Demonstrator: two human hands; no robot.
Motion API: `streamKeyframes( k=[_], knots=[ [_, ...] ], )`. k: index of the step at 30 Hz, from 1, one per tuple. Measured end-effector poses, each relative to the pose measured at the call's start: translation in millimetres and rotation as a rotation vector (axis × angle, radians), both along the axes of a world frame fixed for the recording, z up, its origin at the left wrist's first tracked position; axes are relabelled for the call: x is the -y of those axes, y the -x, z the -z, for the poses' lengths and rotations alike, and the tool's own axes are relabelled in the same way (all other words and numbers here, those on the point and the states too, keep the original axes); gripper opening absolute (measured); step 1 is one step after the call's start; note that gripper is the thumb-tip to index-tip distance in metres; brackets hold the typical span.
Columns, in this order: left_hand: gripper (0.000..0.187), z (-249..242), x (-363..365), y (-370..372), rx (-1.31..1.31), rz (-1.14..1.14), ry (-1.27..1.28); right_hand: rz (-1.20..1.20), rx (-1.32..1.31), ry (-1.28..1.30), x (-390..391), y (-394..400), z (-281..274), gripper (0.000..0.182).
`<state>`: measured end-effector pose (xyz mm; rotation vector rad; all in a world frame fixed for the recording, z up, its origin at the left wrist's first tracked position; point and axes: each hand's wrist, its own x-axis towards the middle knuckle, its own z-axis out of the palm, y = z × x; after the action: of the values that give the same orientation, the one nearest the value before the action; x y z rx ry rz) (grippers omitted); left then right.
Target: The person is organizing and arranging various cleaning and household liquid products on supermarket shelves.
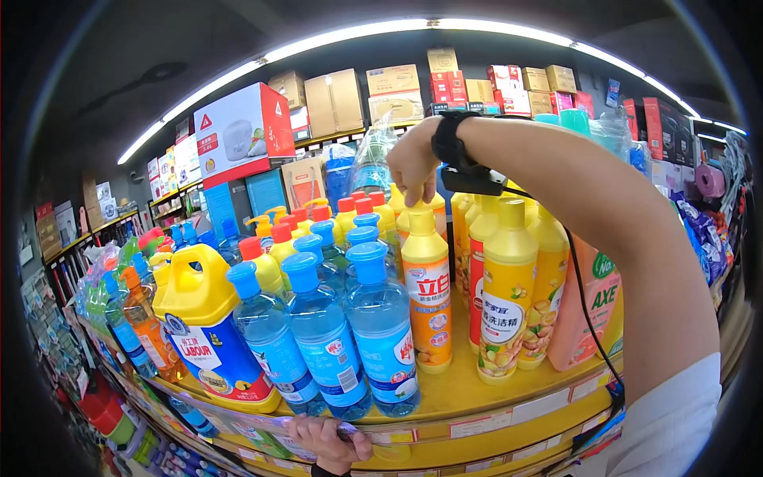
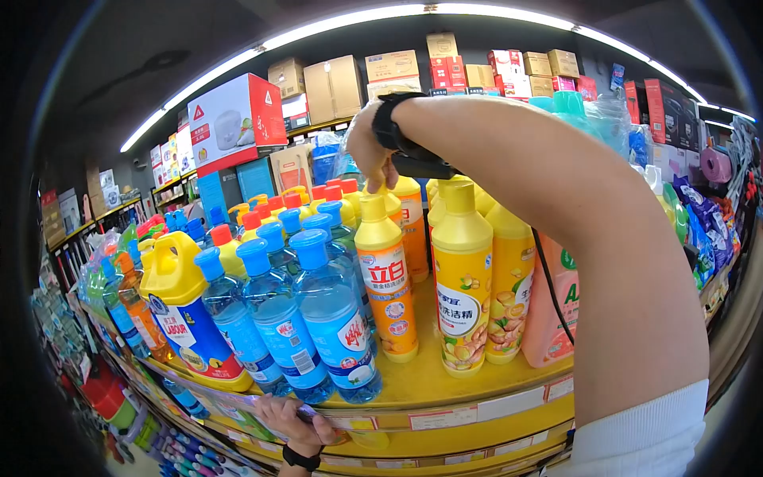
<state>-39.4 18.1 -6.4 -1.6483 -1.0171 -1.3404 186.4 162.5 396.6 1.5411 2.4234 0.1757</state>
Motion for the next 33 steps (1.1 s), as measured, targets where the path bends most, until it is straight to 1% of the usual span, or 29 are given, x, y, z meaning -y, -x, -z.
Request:
streamKeyframes(
  k=[1, 2, 6, 9, 12, 15, 21, 24, 27, 28, 31, 33],
  knots=[
    [0.031, -0.9, 0.6, -0.4, -0.004, -0.008, 0.001, -0.012, 0.012, 0.003, 3.3, 4.4, -1.6, 0.037],
    [0.031, -1.2, 0.8, -0.6, -0.003, -0.006, 0.003, 0.009, -0.040, 0.058, 2.6, 7.0, -2.7, 0.032],
    [0.031, -1.6, 2.3, -1.2, 0.002, 0.001, 0.011, 0.033, 0.027, 0.121, 22.8, 11.7, -11.5, 0.029],
    [0.031, -2.8, 2.3, -1.8, -0.006, -0.014, 0.001, 0.042, 0.025, 0.095, 34.2, 10.7, -11.8, 0.034],
    [0.031, -0.9, -0.8, -0.3, -0.010, 0.003, -0.019, 0.112, 0.028, 0.128, 36.2, 11.1, -14.1, 0.040],
    [0.031, 0.8, -2.2, -1.1, 0.010, -0.009, -0.029, 0.172, 0.080, 0.098, 35.8, 10.7, -13.8, 0.043],
    [0.033, -2.2, -2.3, -2.0, 0.007, -0.018, -0.053, 0.045, 0.065, 0.120, 31.6, 6.0, -12.6, 0.037],
    [0.033, 1.1, -2.4, -0.8, 0.014, -0.011, -0.035, 0.031, 0.078, 0.148, 34.3, 7.0, -14.3, 0.040],
    [0.033, 0.4, -1.0, -0.7, 0.009, -0.053, -0.027, 0.158, -0.074, 0.140, 23.9, 16.0, -26.2, 0.044],
    [0.033, -0.3, -0.1, -1.5, 0.005, -0.073, -0.026, 0.138, -0.120, 0.118, 15.6, 16.6, -28.9, 0.048],
    [0.033, -1.8, 0.8, -1.9, -0.002, -0.056, -0.025, 0.033, 0.026, -0.079, -10.2, 21.8, -27.8, 0.054],
    [0.032, -0.4, 1.1, -1.6, 0.002, -0.050, -0.011, -0.014, 0.255, -0.151, -21.8, 25.2, -20.1, 0.061]
  ],
)
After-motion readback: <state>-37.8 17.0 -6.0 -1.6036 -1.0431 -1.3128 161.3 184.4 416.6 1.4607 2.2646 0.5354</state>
